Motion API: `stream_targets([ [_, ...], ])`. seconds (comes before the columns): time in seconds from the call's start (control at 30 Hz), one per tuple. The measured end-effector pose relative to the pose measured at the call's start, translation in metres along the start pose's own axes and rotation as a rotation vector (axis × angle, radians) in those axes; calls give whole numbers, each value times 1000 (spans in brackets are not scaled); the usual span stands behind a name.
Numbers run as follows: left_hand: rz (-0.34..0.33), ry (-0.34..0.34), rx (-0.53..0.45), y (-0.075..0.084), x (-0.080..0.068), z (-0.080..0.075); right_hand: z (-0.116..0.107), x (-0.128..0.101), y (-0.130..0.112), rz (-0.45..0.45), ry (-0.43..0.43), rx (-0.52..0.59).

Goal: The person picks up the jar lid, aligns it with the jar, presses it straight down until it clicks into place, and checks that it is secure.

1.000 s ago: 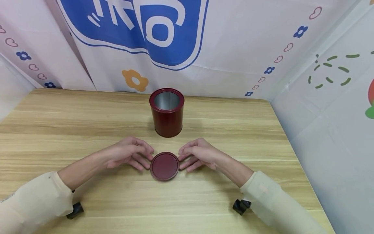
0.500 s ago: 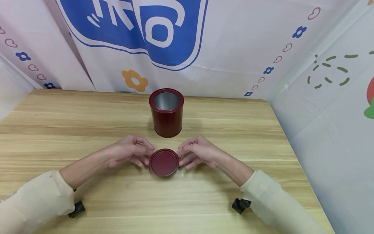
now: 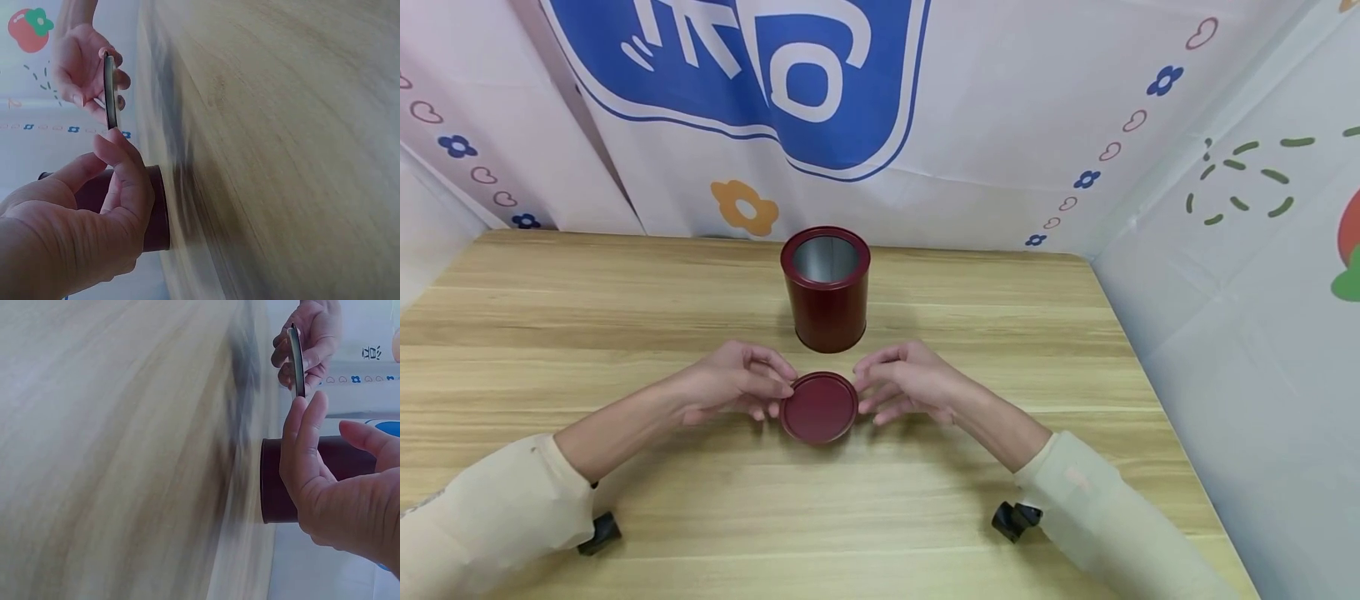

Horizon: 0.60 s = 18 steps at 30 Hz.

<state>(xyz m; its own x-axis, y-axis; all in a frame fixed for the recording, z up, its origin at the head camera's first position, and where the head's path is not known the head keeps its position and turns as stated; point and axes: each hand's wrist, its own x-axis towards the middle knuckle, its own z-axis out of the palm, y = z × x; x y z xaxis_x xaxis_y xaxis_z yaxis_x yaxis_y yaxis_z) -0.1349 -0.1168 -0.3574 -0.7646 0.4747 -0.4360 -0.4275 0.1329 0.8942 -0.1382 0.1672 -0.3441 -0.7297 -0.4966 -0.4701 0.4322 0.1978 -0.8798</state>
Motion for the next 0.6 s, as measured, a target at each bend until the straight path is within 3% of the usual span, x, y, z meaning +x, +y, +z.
stream_targets([
  [0.6, 52, 8, 3, 15, -4, -1, -1, 2, -8, -74, 0, 33],
])
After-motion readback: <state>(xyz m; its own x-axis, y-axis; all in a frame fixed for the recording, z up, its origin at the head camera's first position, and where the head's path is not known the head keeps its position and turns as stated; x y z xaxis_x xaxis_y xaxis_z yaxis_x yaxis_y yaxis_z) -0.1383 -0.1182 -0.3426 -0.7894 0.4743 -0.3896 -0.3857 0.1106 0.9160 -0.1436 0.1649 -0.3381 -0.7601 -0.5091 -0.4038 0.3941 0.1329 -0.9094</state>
